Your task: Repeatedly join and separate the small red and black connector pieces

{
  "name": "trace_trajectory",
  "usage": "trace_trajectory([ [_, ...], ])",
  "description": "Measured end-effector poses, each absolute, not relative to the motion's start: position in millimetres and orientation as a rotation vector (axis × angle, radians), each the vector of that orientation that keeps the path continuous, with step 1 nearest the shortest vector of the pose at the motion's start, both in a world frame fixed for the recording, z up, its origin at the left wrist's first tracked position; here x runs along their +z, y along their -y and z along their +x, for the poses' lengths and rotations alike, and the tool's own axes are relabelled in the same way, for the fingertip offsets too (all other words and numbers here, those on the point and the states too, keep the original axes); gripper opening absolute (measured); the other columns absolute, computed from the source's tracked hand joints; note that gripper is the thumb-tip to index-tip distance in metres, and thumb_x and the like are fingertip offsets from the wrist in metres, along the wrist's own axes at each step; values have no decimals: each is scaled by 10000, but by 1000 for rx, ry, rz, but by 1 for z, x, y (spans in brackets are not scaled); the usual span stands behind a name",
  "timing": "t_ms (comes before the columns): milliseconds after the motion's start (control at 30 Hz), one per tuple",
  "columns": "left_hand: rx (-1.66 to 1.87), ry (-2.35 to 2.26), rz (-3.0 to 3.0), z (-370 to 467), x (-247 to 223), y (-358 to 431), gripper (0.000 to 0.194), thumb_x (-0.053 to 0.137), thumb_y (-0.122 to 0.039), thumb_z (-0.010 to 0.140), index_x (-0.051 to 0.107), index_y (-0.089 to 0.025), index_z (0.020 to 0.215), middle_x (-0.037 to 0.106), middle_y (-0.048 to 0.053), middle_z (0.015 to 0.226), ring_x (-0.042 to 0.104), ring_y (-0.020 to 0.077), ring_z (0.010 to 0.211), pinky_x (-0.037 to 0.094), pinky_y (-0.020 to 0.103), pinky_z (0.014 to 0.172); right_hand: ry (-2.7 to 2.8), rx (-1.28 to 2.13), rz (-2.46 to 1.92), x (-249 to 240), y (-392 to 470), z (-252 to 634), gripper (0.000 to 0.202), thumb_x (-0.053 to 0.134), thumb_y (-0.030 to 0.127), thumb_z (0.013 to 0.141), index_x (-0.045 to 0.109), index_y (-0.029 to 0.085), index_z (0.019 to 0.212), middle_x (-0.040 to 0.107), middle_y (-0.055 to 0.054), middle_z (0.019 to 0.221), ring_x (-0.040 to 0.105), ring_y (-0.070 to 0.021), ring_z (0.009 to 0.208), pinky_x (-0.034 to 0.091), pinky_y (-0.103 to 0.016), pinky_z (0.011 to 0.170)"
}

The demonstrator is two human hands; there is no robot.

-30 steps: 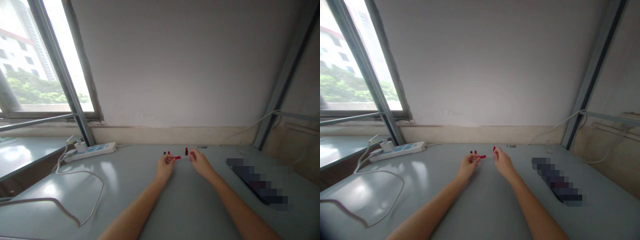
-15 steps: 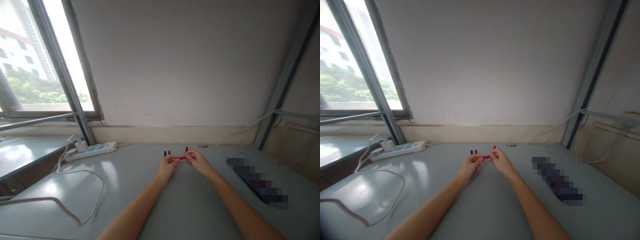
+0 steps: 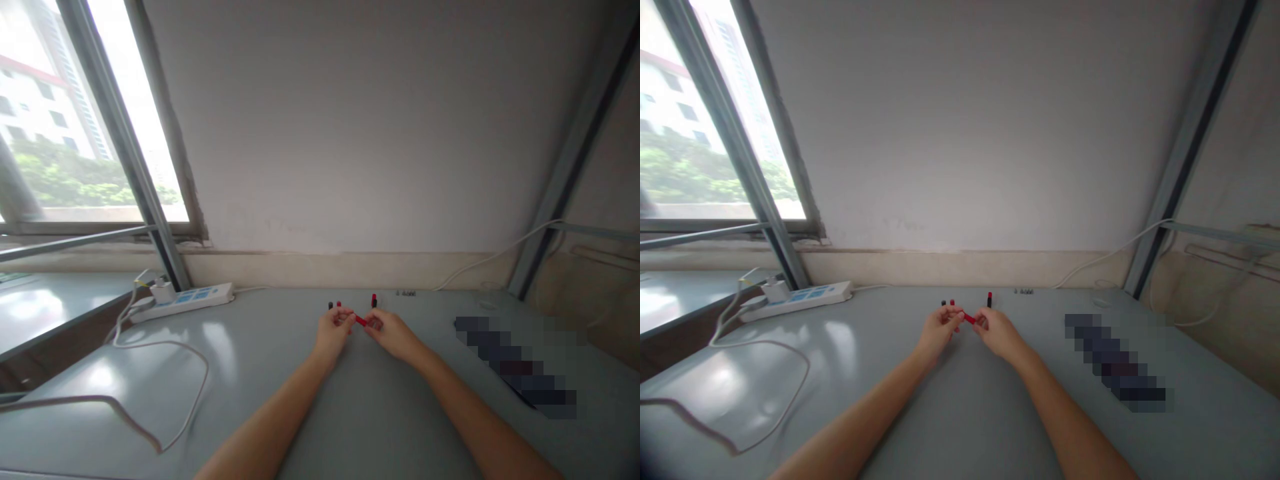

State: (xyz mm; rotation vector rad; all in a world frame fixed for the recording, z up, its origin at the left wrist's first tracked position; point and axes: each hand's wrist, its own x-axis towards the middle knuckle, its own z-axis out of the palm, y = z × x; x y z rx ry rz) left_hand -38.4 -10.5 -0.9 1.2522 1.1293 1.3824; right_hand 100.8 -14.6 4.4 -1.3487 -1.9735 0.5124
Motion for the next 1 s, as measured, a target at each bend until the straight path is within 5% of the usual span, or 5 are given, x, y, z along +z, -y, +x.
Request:
trace_trajectory([
  [467,1583,-1149,1086,-47,7,6,209,537,-341,638,546,-134,669,547,-1,579,439,65,456,301,185,419,1942,506,-1520,-5,-22,78,33,558,110,651,563,142,643,609,-30,652,518,-115,588,361,-211,552],
  [1000,1601,-1142,909,-55,6,3,242,557,-343,596,550,-117,681,529,-8,560,427,56,434,255,173,388,1946,291,-1733,-15,-38,57,185,510,256,749,602,157,875,654,-85,858,588,-189,807,392,-264,639],
])
